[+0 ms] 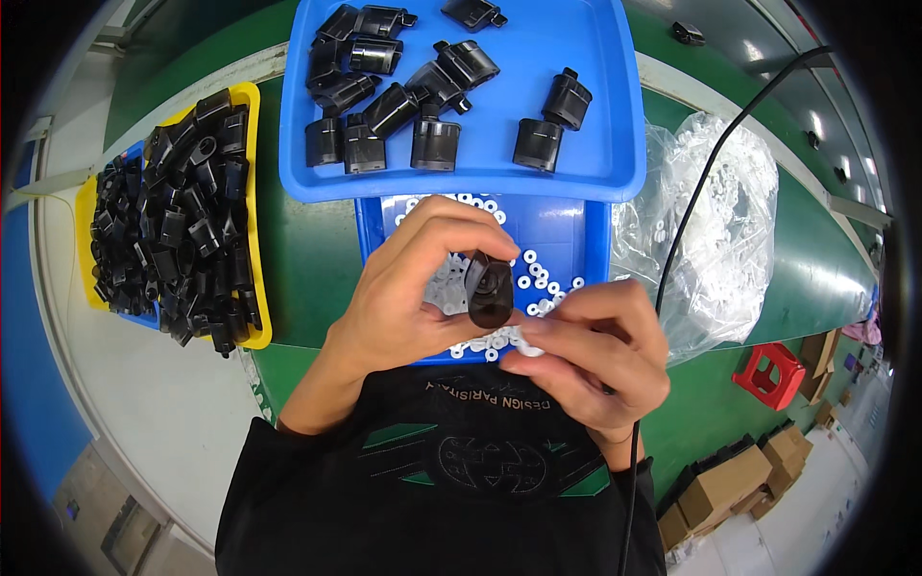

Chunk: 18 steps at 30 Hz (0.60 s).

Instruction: The person assembles pod casings by inserting white rings into the casings by hand, pressing the rings inside using a handheld tool, and placing the assembled casings into a tray.

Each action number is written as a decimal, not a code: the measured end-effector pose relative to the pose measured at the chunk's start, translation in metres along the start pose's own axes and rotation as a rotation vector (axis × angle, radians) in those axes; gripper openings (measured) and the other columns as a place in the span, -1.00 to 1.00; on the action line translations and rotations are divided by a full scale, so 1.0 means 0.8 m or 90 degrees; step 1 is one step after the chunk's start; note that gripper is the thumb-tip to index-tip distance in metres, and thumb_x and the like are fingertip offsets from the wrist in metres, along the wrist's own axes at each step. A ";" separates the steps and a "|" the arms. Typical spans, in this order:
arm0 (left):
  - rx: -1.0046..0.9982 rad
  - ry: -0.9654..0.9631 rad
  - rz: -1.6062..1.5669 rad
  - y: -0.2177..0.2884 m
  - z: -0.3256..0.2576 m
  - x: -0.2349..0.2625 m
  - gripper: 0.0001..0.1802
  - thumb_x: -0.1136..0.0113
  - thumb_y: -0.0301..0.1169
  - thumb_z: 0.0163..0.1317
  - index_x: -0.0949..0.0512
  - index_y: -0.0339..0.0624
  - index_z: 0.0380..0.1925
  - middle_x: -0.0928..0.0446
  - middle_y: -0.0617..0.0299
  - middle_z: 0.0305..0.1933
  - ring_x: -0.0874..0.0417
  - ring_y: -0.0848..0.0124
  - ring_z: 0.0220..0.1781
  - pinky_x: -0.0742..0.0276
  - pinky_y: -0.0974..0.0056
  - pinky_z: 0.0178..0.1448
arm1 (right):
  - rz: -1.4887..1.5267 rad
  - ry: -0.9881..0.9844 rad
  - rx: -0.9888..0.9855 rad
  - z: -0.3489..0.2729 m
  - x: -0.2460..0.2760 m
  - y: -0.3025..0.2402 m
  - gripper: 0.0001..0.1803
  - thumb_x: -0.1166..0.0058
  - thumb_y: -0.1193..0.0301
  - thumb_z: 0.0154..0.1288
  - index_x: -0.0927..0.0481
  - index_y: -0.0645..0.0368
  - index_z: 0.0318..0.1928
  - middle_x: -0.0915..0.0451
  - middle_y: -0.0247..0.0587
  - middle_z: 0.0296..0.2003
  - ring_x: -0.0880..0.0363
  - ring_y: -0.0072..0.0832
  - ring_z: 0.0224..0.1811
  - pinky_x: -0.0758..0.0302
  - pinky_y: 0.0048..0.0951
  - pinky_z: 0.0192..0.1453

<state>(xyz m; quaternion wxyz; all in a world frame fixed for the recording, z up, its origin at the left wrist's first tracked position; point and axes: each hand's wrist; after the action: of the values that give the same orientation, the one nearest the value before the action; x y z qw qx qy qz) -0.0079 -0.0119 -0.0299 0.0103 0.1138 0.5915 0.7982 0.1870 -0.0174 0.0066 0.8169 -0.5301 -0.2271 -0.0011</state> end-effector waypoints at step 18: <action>-0.044 -0.003 0.057 0.010 0.000 0.001 -0.36 -0.56 -0.54 -0.32 -0.51 -0.16 -0.11 -0.49 0.15 -0.06 -0.54 0.20 -0.05 -0.47 0.20 -0.03 | -0.042 -0.019 -0.090 0.001 -0.016 -0.008 -0.38 -0.46 0.56 -0.18 -0.58 0.24 0.02 -0.56 -0.15 -0.21 -0.53 -0.53 -0.49 -0.39 -0.60 -0.59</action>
<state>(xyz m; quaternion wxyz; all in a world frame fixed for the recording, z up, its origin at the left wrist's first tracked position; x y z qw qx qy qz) -0.0079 -0.0142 -0.0222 -0.0202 0.1421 0.5578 0.8175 0.1738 -0.0222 0.0077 0.7735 -0.5789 -0.2555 -0.0361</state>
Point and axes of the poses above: each hand's wrist, its own z-axis towards the middle knuckle, its own x-axis out of the back of the hand, y = z × x
